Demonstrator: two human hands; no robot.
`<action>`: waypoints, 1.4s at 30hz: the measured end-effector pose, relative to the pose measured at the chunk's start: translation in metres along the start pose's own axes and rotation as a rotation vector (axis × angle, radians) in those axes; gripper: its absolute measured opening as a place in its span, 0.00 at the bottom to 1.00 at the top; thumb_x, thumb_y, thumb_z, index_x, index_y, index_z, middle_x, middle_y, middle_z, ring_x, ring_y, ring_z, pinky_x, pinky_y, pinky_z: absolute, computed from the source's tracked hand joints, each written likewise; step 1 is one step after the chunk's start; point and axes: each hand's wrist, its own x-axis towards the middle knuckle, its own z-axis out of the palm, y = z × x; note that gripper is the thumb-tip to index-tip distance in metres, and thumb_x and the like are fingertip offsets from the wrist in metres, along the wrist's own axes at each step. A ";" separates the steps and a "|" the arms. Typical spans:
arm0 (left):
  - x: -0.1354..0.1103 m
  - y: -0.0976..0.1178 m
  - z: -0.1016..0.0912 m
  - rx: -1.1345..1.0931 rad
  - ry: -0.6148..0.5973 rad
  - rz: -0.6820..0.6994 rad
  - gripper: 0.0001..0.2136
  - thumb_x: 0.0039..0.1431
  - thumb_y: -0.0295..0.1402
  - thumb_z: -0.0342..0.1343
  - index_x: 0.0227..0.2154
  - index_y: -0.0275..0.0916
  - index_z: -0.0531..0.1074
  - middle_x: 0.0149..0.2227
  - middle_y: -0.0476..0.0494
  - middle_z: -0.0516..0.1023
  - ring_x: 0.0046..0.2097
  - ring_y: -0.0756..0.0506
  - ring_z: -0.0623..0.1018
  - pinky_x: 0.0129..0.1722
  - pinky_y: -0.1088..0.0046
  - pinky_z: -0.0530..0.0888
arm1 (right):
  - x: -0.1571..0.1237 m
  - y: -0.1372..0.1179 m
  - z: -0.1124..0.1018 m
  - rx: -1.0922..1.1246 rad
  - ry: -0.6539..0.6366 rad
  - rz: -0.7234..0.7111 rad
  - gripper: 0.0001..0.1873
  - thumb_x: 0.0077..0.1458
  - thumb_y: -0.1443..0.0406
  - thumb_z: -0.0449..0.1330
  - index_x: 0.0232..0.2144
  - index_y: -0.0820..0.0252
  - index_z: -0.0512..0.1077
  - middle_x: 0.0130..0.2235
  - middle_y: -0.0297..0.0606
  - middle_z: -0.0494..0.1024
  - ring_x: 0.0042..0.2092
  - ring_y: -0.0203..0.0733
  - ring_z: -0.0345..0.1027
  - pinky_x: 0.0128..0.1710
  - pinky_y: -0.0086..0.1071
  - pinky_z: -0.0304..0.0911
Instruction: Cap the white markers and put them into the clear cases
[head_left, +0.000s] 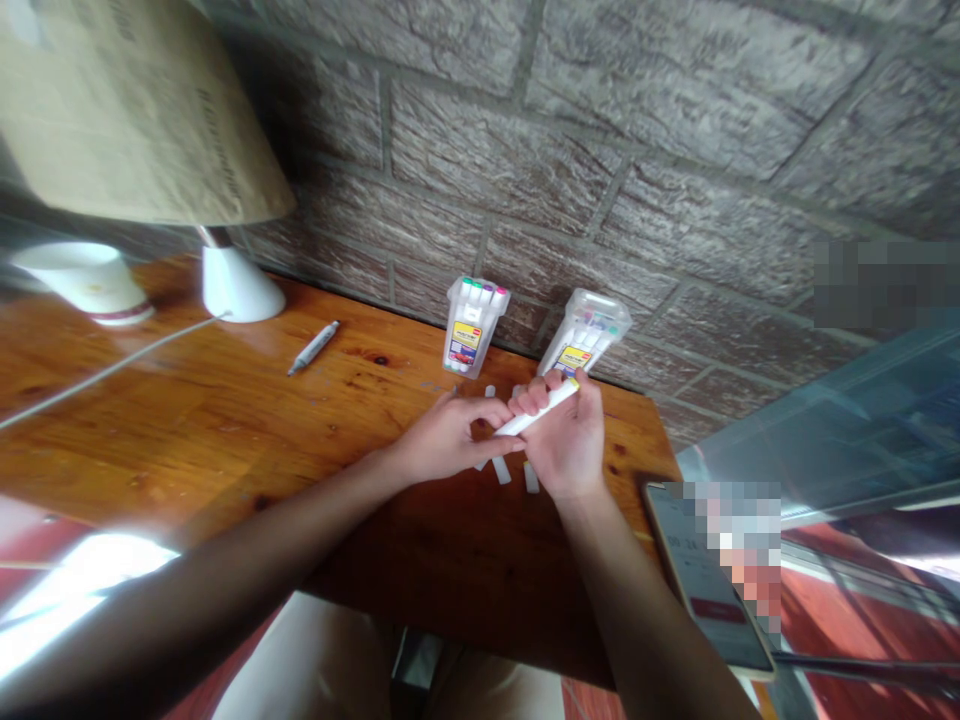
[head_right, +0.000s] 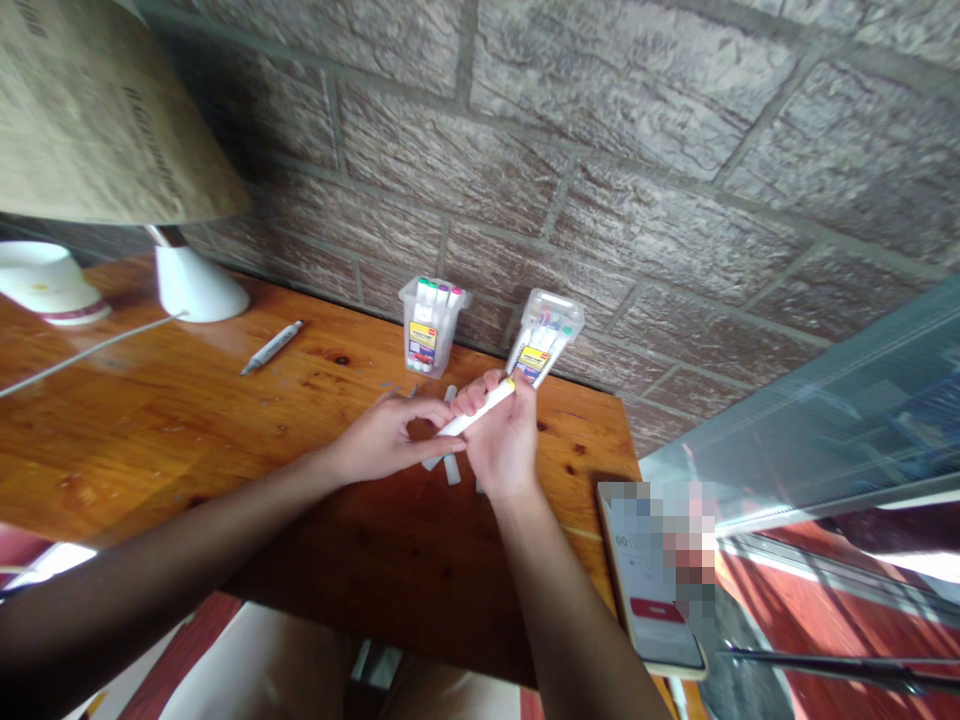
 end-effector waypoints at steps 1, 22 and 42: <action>0.000 0.000 -0.002 0.102 -0.001 -0.002 0.12 0.61 0.43 0.58 0.36 0.39 0.77 0.34 0.45 0.82 0.36 0.47 0.79 0.39 0.74 0.71 | 0.001 0.002 0.001 -0.021 0.015 -0.016 0.23 0.58 0.45 0.55 0.23 0.54 0.61 0.23 0.29 0.56 0.26 0.38 0.56 0.32 0.34 0.63; -0.001 -0.014 0.001 0.603 0.158 0.005 0.18 0.71 0.38 0.43 0.55 0.34 0.70 0.50 0.32 0.78 0.54 0.38 0.77 0.56 0.58 0.72 | 0.010 -0.011 -0.034 -0.503 -0.091 0.047 0.15 0.47 0.57 0.72 0.37 0.58 0.82 0.38 0.38 0.84 0.34 0.34 0.76 0.37 0.30 0.73; -0.001 -0.011 0.000 0.710 0.008 0.010 0.16 0.70 0.38 0.46 0.52 0.39 0.72 0.49 0.38 0.80 0.49 0.41 0.81 0.47 0.64 0.77 | 0.012 -0.022 -0.054 -0.803 -0.284 0.150 0.18 0.42 0.62 0.74 0.40 0.56 0.82 0.43 0.36 0.84 0.43 0.43 0.77 0.52 0.40 0.68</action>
